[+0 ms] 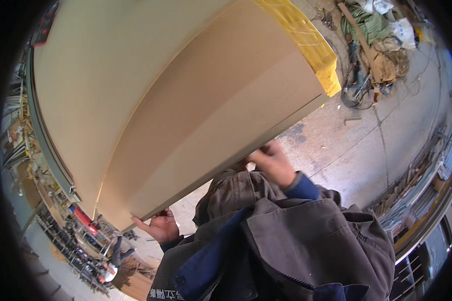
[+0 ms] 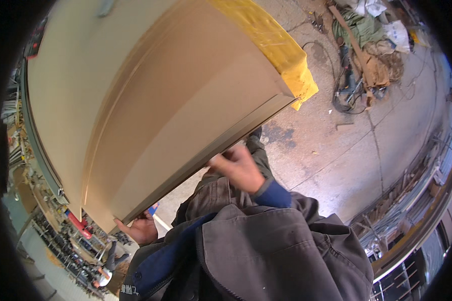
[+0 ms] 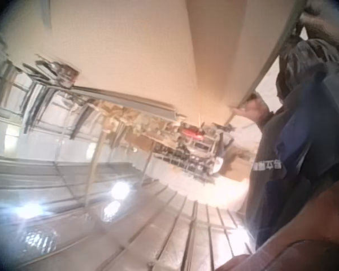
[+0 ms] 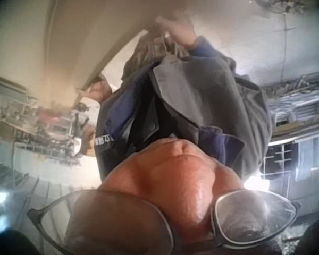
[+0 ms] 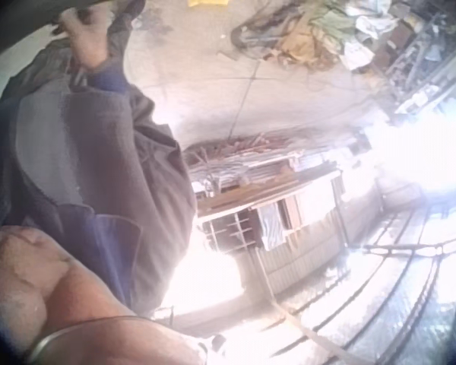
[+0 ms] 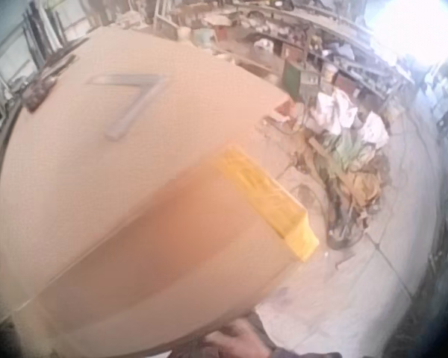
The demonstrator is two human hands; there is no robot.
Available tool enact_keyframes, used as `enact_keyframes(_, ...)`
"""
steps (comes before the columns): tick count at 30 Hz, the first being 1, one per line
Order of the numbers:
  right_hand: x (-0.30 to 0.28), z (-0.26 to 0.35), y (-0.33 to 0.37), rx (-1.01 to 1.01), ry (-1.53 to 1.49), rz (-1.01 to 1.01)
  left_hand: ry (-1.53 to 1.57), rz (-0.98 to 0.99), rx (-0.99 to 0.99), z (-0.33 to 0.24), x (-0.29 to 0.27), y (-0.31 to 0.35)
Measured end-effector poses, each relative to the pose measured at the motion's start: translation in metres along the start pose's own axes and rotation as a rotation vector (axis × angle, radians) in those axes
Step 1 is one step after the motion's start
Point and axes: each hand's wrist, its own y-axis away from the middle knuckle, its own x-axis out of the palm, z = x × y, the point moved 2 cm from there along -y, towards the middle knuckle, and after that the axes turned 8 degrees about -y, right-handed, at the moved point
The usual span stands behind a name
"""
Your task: The person uses a miter saw to cut a metal profile, then walks to a workbench and fits the cut profile into a large panel. They continue to fit additional metal profiles along the panel edges, aligning and seating them into grooves.
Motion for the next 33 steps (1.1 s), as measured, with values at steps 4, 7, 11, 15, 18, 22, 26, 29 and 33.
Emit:
enact_keyframes(4, -0.049, 0.063, -0.006, -0.214, -0.089, -0.218, 0.004, -0.074, 0.081, 0.006, -0.004, 0.000)
enact_keyframes(7, -0.062, 0.090, -0.005, -0.310, -0.092, -0.312, -0.082, 0.104, 0.041, 0.003, 0.009, -0.016)
enact_keyframes(11, -0.067, 0.097, -0.003, -0.208, -0.044, -0.260, -0.181, -0.330, 0.101, 0.014, 0.061, 0.016)
enact_keyframes(15, -0.070, 0.101, -0.003, -0.196, -0.046, -0.246, -0.204, -0.244, 0.058, 0.005, 0.049, 0.000)
enact_keyframes(18, -0.069, 0.113, -0.004, -0.145, 0.018, -0.251, -0.198, -0.216, 0.070, 0.003, 0.041, -0.009)
enact_keyframes(22, -0.073, 0.112, -0.006, -0.160, -0.005, -0.206, -0.168, -0.240, 0.117, 0.004, 0.038, -0.013)
enact_keyframes(26, -0.073, 0.114, -0.008, -0.151, -0.014, -0.147, -0.199, -0.238, 0.120, 0.004, 0.031, -0.014)
enact_keyframes(29, -0.075, 0.117, -0.009, -0.154, -0.015, -0.101, -0.219, -0.251, 0.137, 0.006, 0.031, -0.015)
enact_keyframes(33, -0.078, 0.116, -0.008, -0.165, -0.056, -0.072, -0.250, -0.213, 0.107, 0.001, 0.027, -0.018)
